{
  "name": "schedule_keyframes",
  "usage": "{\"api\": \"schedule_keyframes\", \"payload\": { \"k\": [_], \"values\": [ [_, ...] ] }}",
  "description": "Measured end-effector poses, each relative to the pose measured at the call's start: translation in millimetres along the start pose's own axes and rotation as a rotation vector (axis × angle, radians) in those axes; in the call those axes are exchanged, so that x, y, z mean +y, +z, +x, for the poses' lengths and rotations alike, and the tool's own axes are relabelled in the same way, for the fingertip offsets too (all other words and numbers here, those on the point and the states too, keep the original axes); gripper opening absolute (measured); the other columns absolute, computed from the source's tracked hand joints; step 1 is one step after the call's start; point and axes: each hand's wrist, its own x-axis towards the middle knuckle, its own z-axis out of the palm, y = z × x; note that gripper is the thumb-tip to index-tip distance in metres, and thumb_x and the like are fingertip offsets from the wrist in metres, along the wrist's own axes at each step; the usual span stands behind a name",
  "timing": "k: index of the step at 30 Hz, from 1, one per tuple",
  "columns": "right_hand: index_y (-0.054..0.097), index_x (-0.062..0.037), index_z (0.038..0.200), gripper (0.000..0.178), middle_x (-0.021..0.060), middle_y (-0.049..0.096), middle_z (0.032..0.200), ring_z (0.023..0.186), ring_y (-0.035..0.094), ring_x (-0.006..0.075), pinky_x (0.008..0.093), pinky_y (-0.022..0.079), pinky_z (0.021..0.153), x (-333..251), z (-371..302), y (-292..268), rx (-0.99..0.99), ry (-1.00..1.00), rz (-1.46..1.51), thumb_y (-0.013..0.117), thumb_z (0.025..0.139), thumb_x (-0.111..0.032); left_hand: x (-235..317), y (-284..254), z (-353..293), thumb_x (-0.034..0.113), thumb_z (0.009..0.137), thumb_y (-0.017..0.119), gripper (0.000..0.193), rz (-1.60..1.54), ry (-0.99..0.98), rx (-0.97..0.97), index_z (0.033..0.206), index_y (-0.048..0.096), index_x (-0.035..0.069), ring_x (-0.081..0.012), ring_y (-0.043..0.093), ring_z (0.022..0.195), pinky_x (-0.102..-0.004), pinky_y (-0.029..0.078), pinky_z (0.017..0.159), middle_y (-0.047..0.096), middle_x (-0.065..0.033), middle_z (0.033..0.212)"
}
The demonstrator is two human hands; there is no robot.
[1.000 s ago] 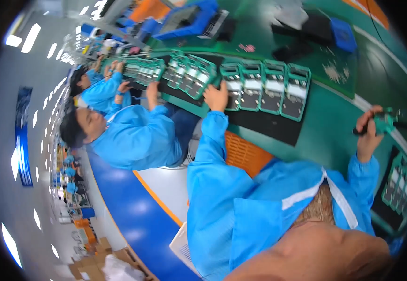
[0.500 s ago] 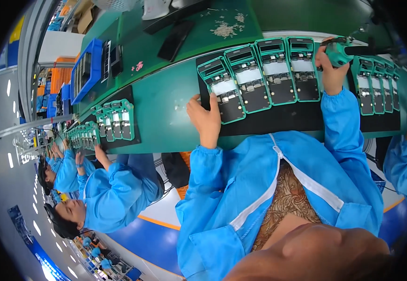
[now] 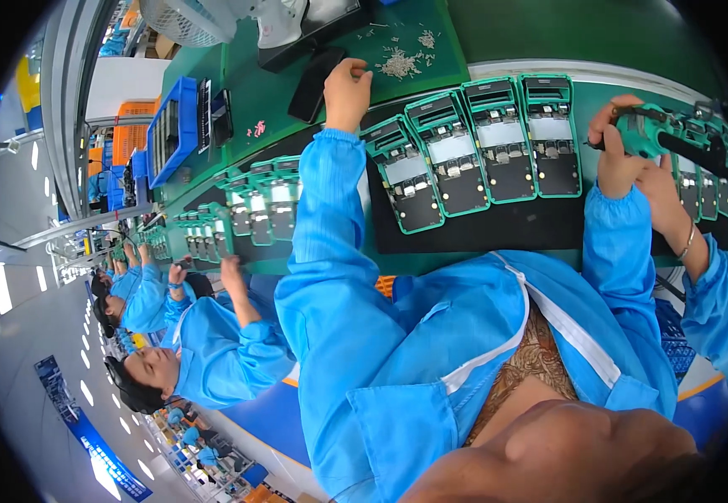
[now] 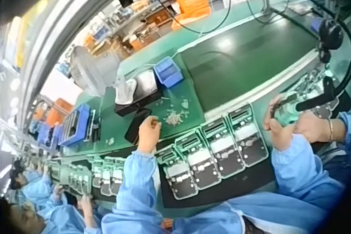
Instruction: The person assembles electronic components by driving screws into housings and plastic components using a hanging electric screwdriver.
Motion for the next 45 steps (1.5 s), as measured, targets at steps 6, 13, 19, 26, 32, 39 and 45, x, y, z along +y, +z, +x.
{"api": "schedule_keyframes", "payload": {
  "k": [6, 13, 19, 26, 32, 39, 45],
  "values": [
    [0.048, 0.0011, 0.108, 0.037, 0.0044, 0.052, 0.069, 0.057, 0.049, 0.0103, 0.0221, 0.041, 0.051, -1.0, 4.6, 2.0, -0.031, -0.013, 0.013, 0.058, 0.072, 0.003, -3.2, 16.2, 23.1, 0.009, 0.077, 0.066, 0.02, -0.026, -0.032, -0.12, 0.095, 0.062, 0.0, -0.0195, 0.063, 0.071, -0.0302, 0.051, 0.063, 0.062, -0.0097, 0.079],
    [0.05, -0.0052, 0.113, 0.044, 0.005, 0.053, 0.084, 0.066, 0.048, 0.0109, 0.0238, 0.04, 0.057, 14.0, 3.2, -1.4, -0.134, -0.015, 0.059, 0.063, 0.071, -0.004, 5.3, 11.8, 38.6, 0.016, 0.078, 0.059, 0.015, 0.345, 0.027, -0.135, 0.084, 0.064, 0.003, -0.0357, 0.06, 0.086, -0.0421, 0.05, 0.073, 0.063, -0.0183, 0.087],
    [0.049, -0.0064, 0.11, 0.04, 0.0029, 0.05, 0.084, 0.065, 0.045, 0.0104, 0.0223, 0.037, 0.055, 25.3, -3.7, -21.2, -0.077, 0.058, 0.003, 0.061, 0.072, -0.009, -5.7, 27.7, 25.9, 0.006, 0.074, 0.059, 0.017, 0.539, 0.054, -0.092, 0.088, 0.057, -0.003, -0.0358, 0.059, 0.086, -0.0393, 0.052, 0.073, 0.057, -0.0223, 0.093],
    [0.046, -0.0052, 0.113, 0.04, 0.0022, 0.047, 0.076, 0.063, 0.043, 0.0094, 0.0223, 0.036, 0.056, 12.3, -6.4, -21.6, -0.079, 0.061, -0.001, 0.064, 0.078, -0.014, 13.1, 27.7, 15.1, 0.006, 0.082, 0.053, 0.014, 0.244, 0.001, 0.044, 0.091, 0.045, -0.001, -0.0427, 0.057, 0.085, -0.0497, 0.046, 0.073, 0.058, -0.0245, 0.088],
    [0.052, -0.0053, 0.107, 0.03, 0.001, 0.047, 0.075, 0.06, 0.043, 0.0091, 0.0226, 0.036, 0.052, 10.1, 4.8, -12.4, -0.029, 0.06, -0.048, 0.059, 0.077, -0.01, 28.7, 5.3, 22.6, 0.004, 0.076, 0.052, 0.007, 0.2, -0.003, 0.144, 0.082, 0.053, 0.0, -0.0428, 0.059, 0.078, -0.0501, 0.049, 0.068, 0.061, -0.0252, 0.079],
    [0.047, -0.0045, 0.113, 0.037, 0.0044, 0.05, 0.073, 0.057, 0.044, 0.0115, 0.0247, 0.037, 0.05, -29.7, 11.7, 5.3, -0.053, -0.07, 0.211, 0.06, 0.081, -0.018, 93.4, -19.0, -15.9, 0.006, 0.083, 0.059, 0.013, -0.341, 0.063, -0.047, 0.091, 0.063, -0.003, -0.0136, 0.064, 0.067, -0.0264, 0.05, 0.061, 0.066, -0.0105, 0.075],
    [0.045, -0.0049, 0.11, 0.056, 0.0035, 0.048, 0.069, 0.051, 0.043, 0.0102, 0.0246, 0.037, 0.046, -63.1, 11.6, 20.1, -0.168, -0.123, 0.28, 0.06, 0.08, -0.05, 169.5, 19.3, -112.8, 0.001, 0.08, 0.06, 0.01, -0.424, 0.252, -0.346, 0.09, 0.061, 0.0, -0.0211, 0.064, 0.067, -0.0304, 0.049, 0.06, 0.064, -0.0119, 0.078]
  ]
}}
